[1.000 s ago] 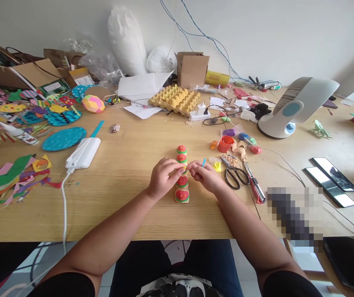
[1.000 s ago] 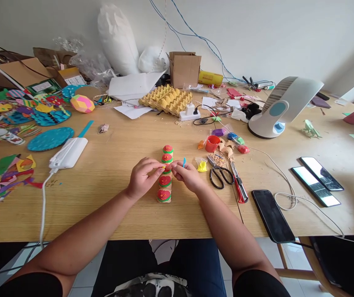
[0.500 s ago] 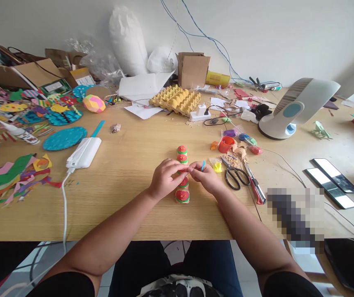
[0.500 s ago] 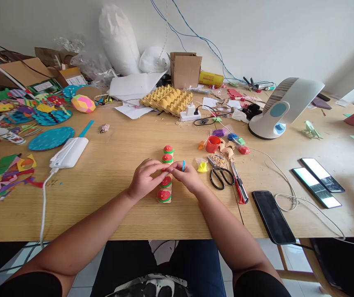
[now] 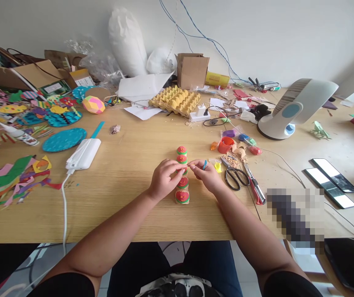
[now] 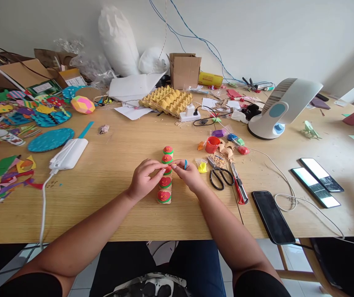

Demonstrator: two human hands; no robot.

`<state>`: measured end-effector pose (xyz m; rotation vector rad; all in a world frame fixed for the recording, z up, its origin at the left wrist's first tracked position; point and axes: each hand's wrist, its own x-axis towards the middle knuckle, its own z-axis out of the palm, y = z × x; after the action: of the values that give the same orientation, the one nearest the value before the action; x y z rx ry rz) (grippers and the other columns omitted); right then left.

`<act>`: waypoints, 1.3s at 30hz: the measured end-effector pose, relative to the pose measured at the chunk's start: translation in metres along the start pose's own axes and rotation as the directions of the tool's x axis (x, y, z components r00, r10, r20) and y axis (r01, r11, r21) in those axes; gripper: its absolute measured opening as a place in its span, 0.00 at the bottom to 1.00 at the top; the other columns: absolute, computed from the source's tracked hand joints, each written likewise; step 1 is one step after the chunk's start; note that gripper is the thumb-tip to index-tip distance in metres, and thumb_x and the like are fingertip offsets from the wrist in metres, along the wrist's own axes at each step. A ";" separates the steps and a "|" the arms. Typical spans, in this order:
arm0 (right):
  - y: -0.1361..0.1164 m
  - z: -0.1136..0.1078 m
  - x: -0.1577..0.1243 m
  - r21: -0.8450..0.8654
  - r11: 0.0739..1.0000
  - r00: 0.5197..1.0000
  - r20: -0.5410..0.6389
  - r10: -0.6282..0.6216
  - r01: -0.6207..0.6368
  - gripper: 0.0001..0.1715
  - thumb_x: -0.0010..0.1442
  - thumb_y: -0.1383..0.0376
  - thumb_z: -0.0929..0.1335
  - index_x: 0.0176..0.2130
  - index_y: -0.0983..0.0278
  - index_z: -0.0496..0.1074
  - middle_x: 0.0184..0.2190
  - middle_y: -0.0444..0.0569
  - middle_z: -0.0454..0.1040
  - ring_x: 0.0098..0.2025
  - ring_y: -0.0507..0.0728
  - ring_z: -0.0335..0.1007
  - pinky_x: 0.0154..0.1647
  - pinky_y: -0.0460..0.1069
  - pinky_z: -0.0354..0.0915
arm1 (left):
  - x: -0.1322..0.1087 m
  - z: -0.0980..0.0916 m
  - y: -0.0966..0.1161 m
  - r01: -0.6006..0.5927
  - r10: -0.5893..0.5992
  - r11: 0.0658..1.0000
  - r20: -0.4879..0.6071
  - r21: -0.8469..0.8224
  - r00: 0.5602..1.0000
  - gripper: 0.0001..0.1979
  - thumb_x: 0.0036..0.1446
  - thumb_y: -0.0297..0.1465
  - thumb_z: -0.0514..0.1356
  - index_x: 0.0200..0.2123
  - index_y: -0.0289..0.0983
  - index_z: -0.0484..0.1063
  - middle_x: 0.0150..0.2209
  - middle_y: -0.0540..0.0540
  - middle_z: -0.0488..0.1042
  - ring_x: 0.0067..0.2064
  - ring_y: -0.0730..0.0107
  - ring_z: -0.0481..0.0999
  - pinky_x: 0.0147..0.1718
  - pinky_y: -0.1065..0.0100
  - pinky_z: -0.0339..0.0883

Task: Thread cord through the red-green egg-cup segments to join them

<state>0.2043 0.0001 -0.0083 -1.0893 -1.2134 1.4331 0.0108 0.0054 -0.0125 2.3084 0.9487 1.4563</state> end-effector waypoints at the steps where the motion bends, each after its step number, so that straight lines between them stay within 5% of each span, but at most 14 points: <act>1: 0.001 -0.001 0.000 -0.003 1.000 1.000 0.004 0.006 -0.006 0.25 0.51 0.46 0.75 0.35 0.64 0.77 0.19 0.37 0.59 0.21 0.48 0.45 0.24 0.48 0.41 | 0.000 0.000 0.000 0.004 -0.004 1.000 0.004 0.001 1.000 0.08 0.64 0.27 0.62 0.44 0.42 0.78 0.39 0.48 0.81 0.41 0.68 0.77 0.43 0.63 0.72; 4: 0.002 -0.002 0.001 -0.008 1.000 1.000 0.001 0.014 -0.014 0.28 0.56 0.43 0.71 0.26 0.65 0.76 0.15 0.37 0.52 0.20 0.48 0.43 0.24 0.49 0.40 | 0.000 0.000 0.000 0.015 -0.015 1.000 0.021 0.002 1.000 0.08 0.65 0.27 0.61 0.44 0.42 0.78 0.38 0.48 0.81 0.40 0.68 0.77 0.43 0.63 0.72; 9: 0.001 -0.002 0.001 -0.018 1.000 0.998 -0.060 0.001 -0.002 0.25 0.50 0.48 0.76 0.37 0.66 0.80 0.17 0.37 0.57 0.21 0.48 0.45 0.24 0.48 0.42 | -0.001 0.000 0.000 0.014 -0.014 1.000 0.012 -0.013 1.000 0.08 0.65 0.27 0.61 0.44 0.42 0.79 0.40 0.48 0.81 0.42 0.68 0.78 0.44 0.63 0.72; 13: 0.002 -0.002 0.002 0.020 1.000 0.998 -0.055 0.013 -0.012 0.28 0.56 0.44 0.71 0.28 0.67 0.77 0.15 0.36 0.51 0.20 0.48 0.42 0.23 0.49 0.40 | 0.000 -0.001 0.001 0.022 -0.021 1.000 0.023 -0.018 1.000 0.08 0.65 0.26 0.61 0.44 0.42 0.79 0.38 0.48 0.81 0.41 0.68 0.78 0.44 0.63 0.72; 17: 0.002 -0.003 0.002 0.004 1.000 0.997 -0.080 0.009 -0.008 0.26 0.51 0.47 0.75 0.37 0.66 0.79 0.16 0.36 0.55 0.21 0.48 0.44 0.24 0.48 0.40 | 0.001 -0.001 0.001 0.028 -0.027 1.000 0.029 -0.013 0.999 0.08 0.65 0.27 0.61 0.44 0.42 0.79 0.38 0.48 0.81 0.41 0.68 0.78 0.44 0.62 0.71; 22: 0.002 -0.003 0.002 0.068 0.998 1.000 -0.024 0.016 -0.014 0.27 0.56 0.44 0.71 0.27 0.66 0.76 0.15 0.36 0.49 0.20 0.47 0.40 0.23 0.49 0.39 | 0.001 -0.001 0.001 0.028 -0.028 1.000 0.033 -0.009 0.999 0.08 0.65 0.27 0.61 0.44 0.42 0.79 0.38 0.48 0.81 0.41 0.67 0.78 0.44 0.62 0.72; 27: 0.000 -0.001 0.000 -0.051 0.999 1.000 -0.025 0.002 -0.003 0.24 0.50 0.47 0.76 0.34 0.65 0.77 0.18 0.38 0.57 0.22 0.48 0.45 0.24 0.48 0.42 | 0.000 0.000 0.000 0.027 -0.027 1.000 0.024 -0.012 0.999 0.07 0.65 0.28 0.61 0.44 0.42 0.78 0.38 0.48 0.80 0.41 0.67 0.78 0.44 0.62 0.72; 32: 0.000 -0.001 -0.002 -0.230 0.973 0.992 0.127 0.019 0.011 0.33 0.55 0.40 0.71 0.20 0.63 0.62 0.17 0.38 0.50 0.22 0.48 0.41 0.24 0.48 0.40 | 0.001 0.000 0.000 0.024 -0.022 0.999 0.067 -0.033 0.998 0.10 0.64 0.31 0.63 0.49 0.42 0.77 0.42 0.45 0.79 0.44 0.65 0.78 0.45 0.60 0.74; 39: 0.002 0.000 -0.003 -0.328 0.936 0.981 0.183 -0.071 0.129 0.36 0.60 0.38 0.66 0.20 0.61 0.55 0.19 0.39 0.50 0.23 0.48 0.43 0.25 0.48 0.43 | 0.000 0.001 -0.002 0.024 -0.022 0.999 0.107 -0.022 0.994 0.08 0.64 0.32 0.64 0.46 0.43 0.80 0.41 0.46 0.81 0.42 0.65 0.78 0.44 0.60 0.73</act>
<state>0.2049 -0.0031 -0.0098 -1.1308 -1.6600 1.2867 0.0106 0.0070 -0.0136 2.3249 0.9206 1.3141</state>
